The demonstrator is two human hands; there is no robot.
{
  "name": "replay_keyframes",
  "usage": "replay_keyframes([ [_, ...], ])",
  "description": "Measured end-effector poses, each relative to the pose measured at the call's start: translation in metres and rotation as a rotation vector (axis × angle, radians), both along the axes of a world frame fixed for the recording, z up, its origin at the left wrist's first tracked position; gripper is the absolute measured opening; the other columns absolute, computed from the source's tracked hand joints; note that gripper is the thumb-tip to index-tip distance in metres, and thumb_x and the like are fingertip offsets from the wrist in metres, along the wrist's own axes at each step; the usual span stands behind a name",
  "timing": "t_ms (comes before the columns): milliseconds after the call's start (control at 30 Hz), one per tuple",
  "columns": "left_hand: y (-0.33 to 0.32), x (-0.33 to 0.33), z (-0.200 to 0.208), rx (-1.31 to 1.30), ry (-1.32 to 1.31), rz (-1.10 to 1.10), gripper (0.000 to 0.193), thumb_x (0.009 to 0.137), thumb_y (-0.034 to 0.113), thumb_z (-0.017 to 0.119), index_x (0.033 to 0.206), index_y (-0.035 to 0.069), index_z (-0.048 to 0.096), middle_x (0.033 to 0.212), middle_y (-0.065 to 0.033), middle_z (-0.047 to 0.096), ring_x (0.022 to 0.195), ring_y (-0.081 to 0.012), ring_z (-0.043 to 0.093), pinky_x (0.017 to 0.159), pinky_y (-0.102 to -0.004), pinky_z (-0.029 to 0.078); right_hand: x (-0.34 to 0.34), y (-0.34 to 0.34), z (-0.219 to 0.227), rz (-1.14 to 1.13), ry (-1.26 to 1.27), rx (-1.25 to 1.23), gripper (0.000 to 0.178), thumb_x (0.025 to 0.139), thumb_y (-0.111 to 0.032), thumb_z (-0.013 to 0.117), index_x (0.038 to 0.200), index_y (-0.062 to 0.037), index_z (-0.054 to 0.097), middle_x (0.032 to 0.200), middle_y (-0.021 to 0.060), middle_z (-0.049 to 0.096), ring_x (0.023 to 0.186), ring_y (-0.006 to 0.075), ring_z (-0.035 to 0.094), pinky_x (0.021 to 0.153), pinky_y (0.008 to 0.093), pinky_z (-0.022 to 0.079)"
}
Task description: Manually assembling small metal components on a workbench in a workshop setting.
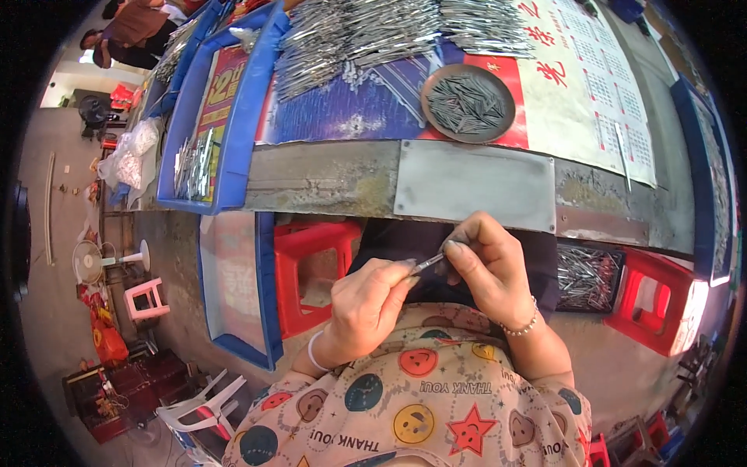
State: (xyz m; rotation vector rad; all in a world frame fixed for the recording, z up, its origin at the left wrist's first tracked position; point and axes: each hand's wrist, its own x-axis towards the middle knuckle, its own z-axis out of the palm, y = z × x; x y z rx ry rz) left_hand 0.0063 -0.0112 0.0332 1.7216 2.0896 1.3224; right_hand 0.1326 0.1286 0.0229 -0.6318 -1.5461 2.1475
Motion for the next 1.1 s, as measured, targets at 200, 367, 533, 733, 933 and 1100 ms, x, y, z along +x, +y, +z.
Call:
replay_keyframes([
  [200, 0.001, 0.009, 0.001, -0.014, 0.060, 0.015, 0.024, 0.073, -0.005, 0.070, 0.095, -0.002, 0.060, 0.076, -0.0133, 0.062, 0.062, -0.0271, 0.062, 0.052, -0.0326, 0.049, 0.008, 0.001, -0.003, 0.027, -0.020, 0.027, 0.012, 0.094, -0.010, 0.055, 0.088, -0.0013, 0.049, 0.074, 0.0003, 0.052, 0.063, 0.0043, 0.048, 0.054, 0.0185, 0.042],
  [367, 0.005, 0.011, 0.003, -0.021, 0.104, 0.021, 0.024, 0.073, -0.004, 0.070, 0.094, -0.002, 0.060, 0.076, -0.0128, 0.062, 0.061, -0.0268, 0.062, 0.052, -0.0325, 0.049, 0.009, 0.001, -0.006, 0.033, -0.027, -0.016, 0.015, 0.093, -0.012, 0.057, 0.086, -0.0020, 0.048, 0.075, -0.0001, 0.052, 0.061, 0.0033, 0.046, 0.053, 0.0184, 0.042],
  [533, 0.007, 0.010, 0.004, -0.053, 0.157, 0.021, 0.025, 0.072, -0.002, 0.071, 0.095, -0.002, 0.061, 0.076, -0.0121, 0.061, 0.060, -0.0258, 0.061, 0.050, -0.0320, 0.048, 0.009, 0.005, -0.012, 0.059, -0.034, -0.053, 0.017, 0.093, -0.014, 0.058, 0.086, -0.0023, 0.047, 0.075, -0.0004, 0.051, 0.061, 0.0029, 0.047, 0.052, 0.0181, 0.042],
  [733, 0.012, 0.007, 0.006, -0.086, 0.195, 0.017, 0.025, 0.072, 0.000, 0.071, 0.095, -0.002, 0.062, 0.075, -0.0115, 0.061, 0.059, -0.0257, 0.061, 0.050, -0.0323, 0.047, 0.007, 0.009, -0.012, 0.071, -0.029, -0.101, 0.019, 0.093, -0.017, 0.058, 0.085, -0.0028, 0.047, 0.075, 0.0001, 0.053, 0.063, 0.0033, 0.051, 0.051, 0.0183, 0.043],
  [933, 0.015, 0.006, 0.006, -0.097, 0.199, 0.011, 0.025, 0.072, 0.000, 0.072, 0.095, -0.001, 0.062, 0.074, -0.0112, 0.061, 0.059, -0.0256, 0.061, 0.050, -0.0328, 0.047, 0.006, 0.011, -0.015, 0.074, -0.040, -0.113, 0.021, 0.093, -0.018, 0.059, 0.084, -0.0031, 0.047, 0.071, -0.0004, 0.053, 0.061, 0.0032, 0.050, 0.051, 0.0182, 0.043],
  [1100, 0.015, 0.005, 0.004, -0.097, 0.208, 0.010, 0.026, 0.071, 0.000, 0.072, 0.095, -0.001, 0.062, 0.074, -0.0110, 0.060, 0.059, -0.0253, 0.061, 0.049, -0.0326, 0.047, 0.005, 0.010, -0.017, 0.063, -0.035, -0.126, 0.022, 0.093, -0.019, 0.060, 0.083, -0.0030, 0.047, 0.071, -0.0006, 0.053, 0.058, 0.0026, 0.047, 0.050, 0.0180, 0.042],
])
